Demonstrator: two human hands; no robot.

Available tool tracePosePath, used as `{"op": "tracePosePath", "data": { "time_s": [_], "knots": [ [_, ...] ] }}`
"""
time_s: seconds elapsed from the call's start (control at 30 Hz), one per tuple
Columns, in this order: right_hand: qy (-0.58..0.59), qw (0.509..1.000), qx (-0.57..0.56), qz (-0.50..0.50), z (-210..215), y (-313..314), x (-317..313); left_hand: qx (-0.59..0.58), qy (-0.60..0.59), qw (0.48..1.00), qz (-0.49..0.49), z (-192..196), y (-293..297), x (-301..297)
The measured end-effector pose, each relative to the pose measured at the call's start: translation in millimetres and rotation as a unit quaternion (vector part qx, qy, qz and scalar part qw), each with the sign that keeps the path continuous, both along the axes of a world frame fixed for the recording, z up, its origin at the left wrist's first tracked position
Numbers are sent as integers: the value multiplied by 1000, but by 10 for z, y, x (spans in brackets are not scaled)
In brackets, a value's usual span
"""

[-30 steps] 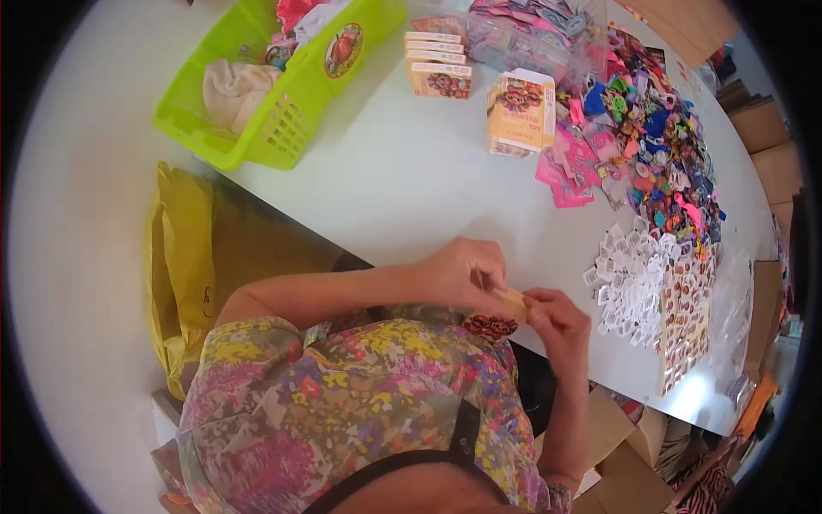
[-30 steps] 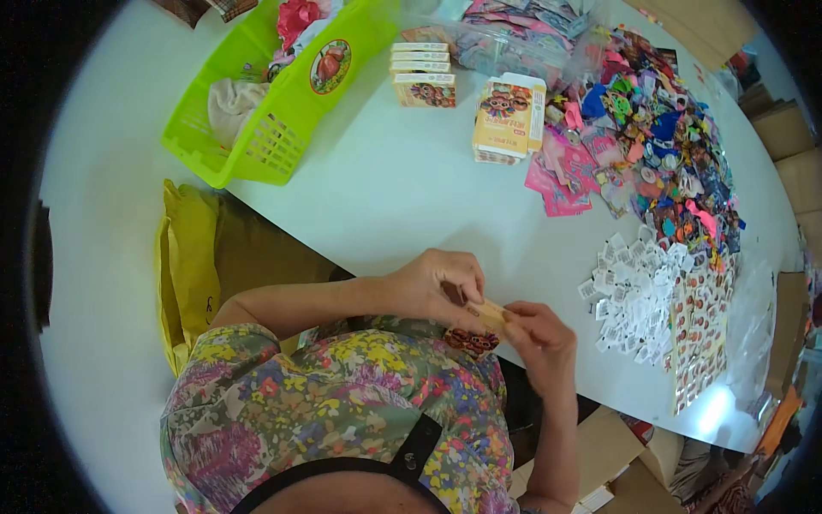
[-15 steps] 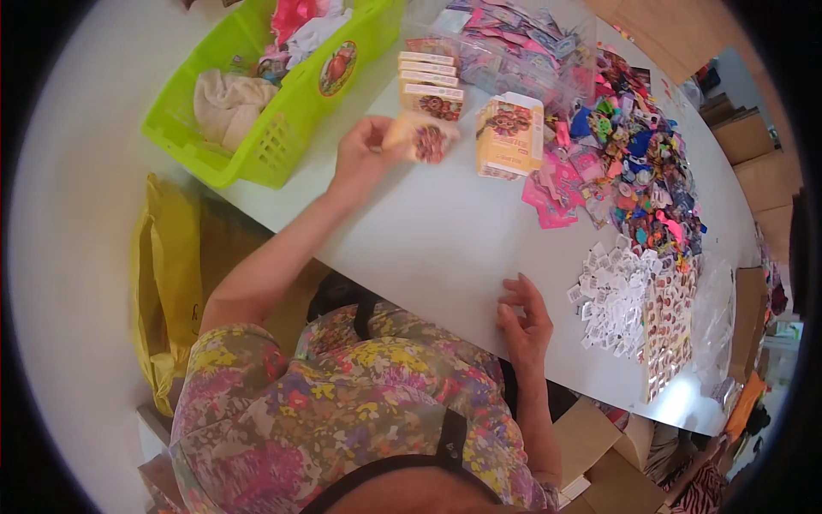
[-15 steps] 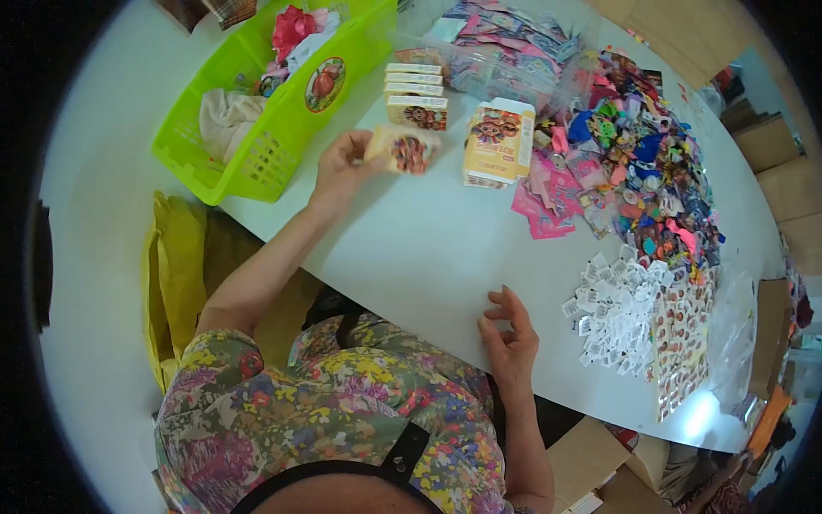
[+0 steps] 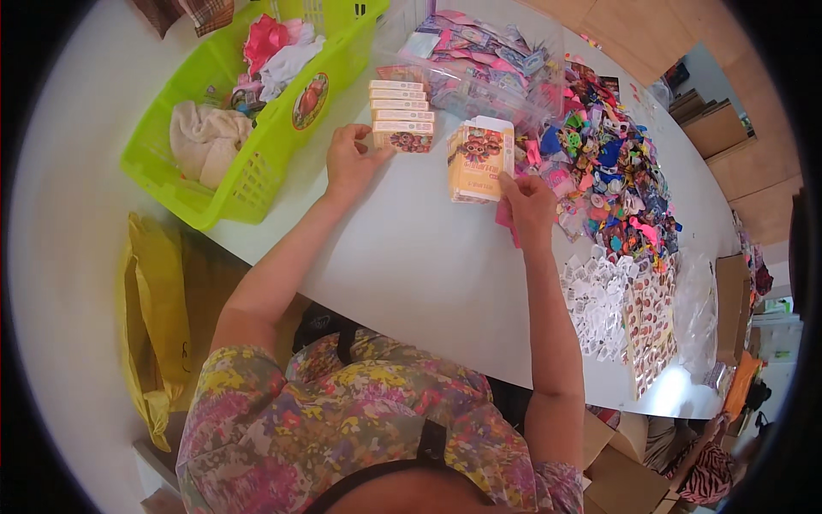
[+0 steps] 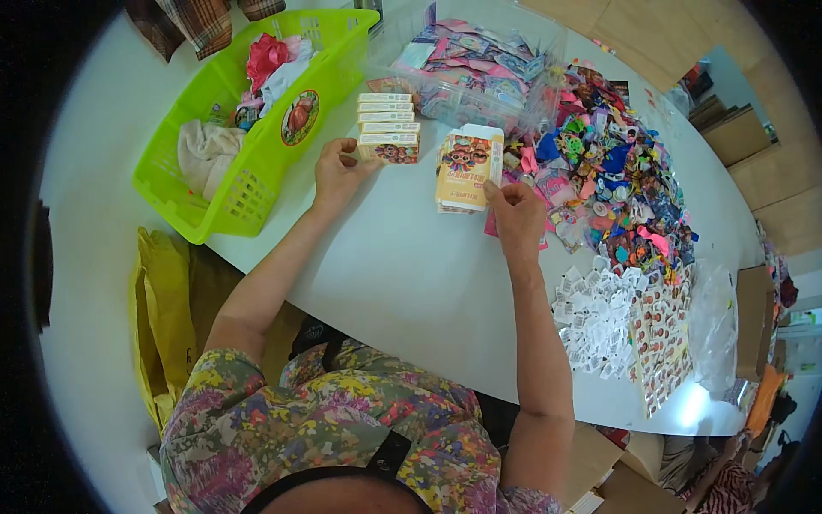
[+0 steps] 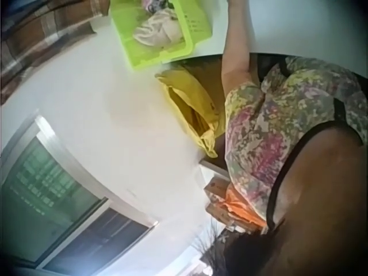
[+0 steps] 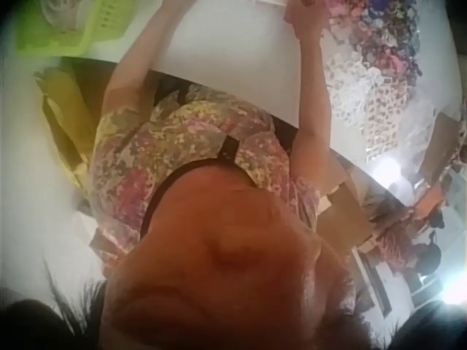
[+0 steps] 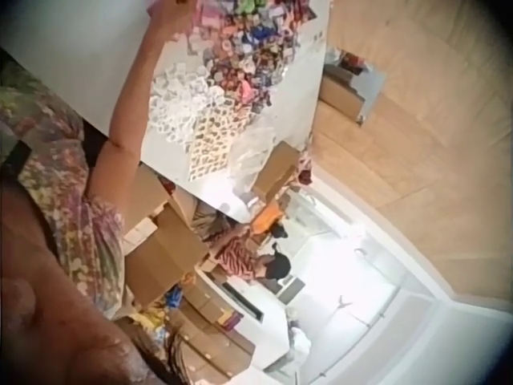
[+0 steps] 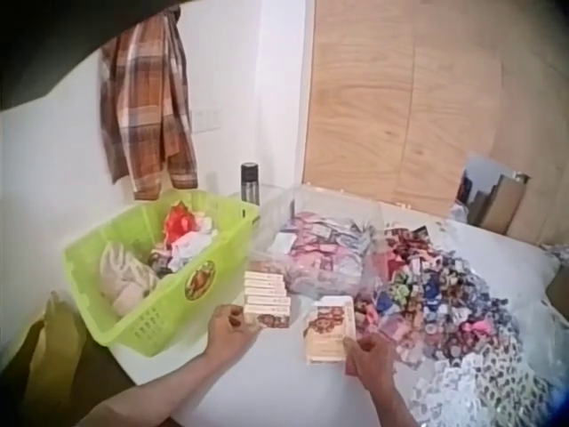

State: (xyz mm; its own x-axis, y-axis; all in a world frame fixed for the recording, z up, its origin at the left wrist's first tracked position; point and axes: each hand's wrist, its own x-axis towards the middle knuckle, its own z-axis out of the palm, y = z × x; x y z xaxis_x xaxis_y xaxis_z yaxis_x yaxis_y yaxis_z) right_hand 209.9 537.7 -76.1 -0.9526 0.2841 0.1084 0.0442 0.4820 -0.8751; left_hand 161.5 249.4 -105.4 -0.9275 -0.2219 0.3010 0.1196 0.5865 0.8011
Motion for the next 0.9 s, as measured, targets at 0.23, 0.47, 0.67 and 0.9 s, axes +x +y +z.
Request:
{"op": "tracePosePath", "data": {
  "time_s": [0.23,0.47,0.67,0.9],
  "knots": [
    [57,993,-107,-3,73,-36,57,133,40,990,-31,-90,-94,123],
    [46,936,-349,15,299,3,522,316,56,922,-219,282,304,1033],
    [-68,896,-433,71,259,-67,1428,668,-325,486,-461,507,959,1261],
    [38,994,-86,-51,304,199,1932,565,-371,539,-503,214,1241,1565]
  ]
}}
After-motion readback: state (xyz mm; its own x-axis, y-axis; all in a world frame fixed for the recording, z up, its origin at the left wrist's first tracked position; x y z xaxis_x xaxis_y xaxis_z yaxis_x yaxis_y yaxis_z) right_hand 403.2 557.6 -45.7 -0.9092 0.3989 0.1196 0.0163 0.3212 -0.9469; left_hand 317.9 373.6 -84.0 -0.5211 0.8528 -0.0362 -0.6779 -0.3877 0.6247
